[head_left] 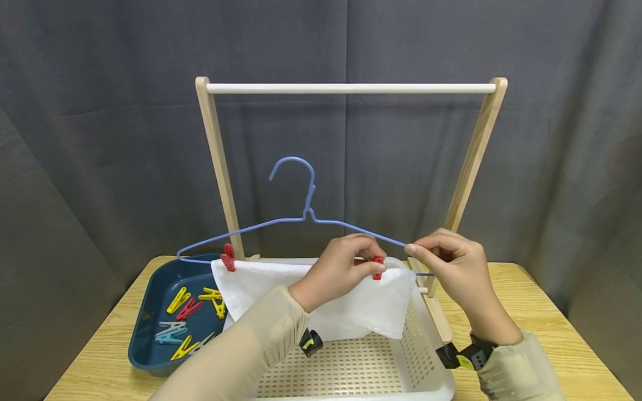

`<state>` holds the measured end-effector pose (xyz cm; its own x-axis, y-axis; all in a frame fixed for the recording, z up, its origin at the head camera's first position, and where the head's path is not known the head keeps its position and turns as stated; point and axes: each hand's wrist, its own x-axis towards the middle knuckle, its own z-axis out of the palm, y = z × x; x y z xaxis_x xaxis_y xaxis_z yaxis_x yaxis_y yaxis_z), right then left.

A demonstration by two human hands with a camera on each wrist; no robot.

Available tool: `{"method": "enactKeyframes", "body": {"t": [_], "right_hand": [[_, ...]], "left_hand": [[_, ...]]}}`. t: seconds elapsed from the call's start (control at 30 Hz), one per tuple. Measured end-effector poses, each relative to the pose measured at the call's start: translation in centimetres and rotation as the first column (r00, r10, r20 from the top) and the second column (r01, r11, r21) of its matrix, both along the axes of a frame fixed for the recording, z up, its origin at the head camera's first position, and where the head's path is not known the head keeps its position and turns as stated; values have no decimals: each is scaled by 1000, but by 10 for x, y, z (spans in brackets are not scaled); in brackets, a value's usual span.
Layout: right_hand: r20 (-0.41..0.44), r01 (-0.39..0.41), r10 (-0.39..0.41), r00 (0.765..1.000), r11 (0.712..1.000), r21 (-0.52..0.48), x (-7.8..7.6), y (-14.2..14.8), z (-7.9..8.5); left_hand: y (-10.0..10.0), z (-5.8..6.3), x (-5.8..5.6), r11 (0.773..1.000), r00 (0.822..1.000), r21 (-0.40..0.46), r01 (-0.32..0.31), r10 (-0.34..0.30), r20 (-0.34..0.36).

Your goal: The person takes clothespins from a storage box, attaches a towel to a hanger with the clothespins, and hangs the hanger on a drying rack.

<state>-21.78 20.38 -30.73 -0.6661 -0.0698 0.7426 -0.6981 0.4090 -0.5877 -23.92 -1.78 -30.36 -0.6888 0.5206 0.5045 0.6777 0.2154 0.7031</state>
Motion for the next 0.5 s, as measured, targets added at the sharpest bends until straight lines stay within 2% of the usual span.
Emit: {"method": "enactKeyframes", "body": {"t": [0.23,0.5], "right_hand": [[-14,-5,5,1000,1000,2,0,-1,-1],[-22,-17,17,1000,1000,-2,1,0,3]], "left_hand": [[-1,0,0,1000,1000,-12,1,-1,7],[-3,-1,-3,999,999,-53,12,-14,-33]]}}
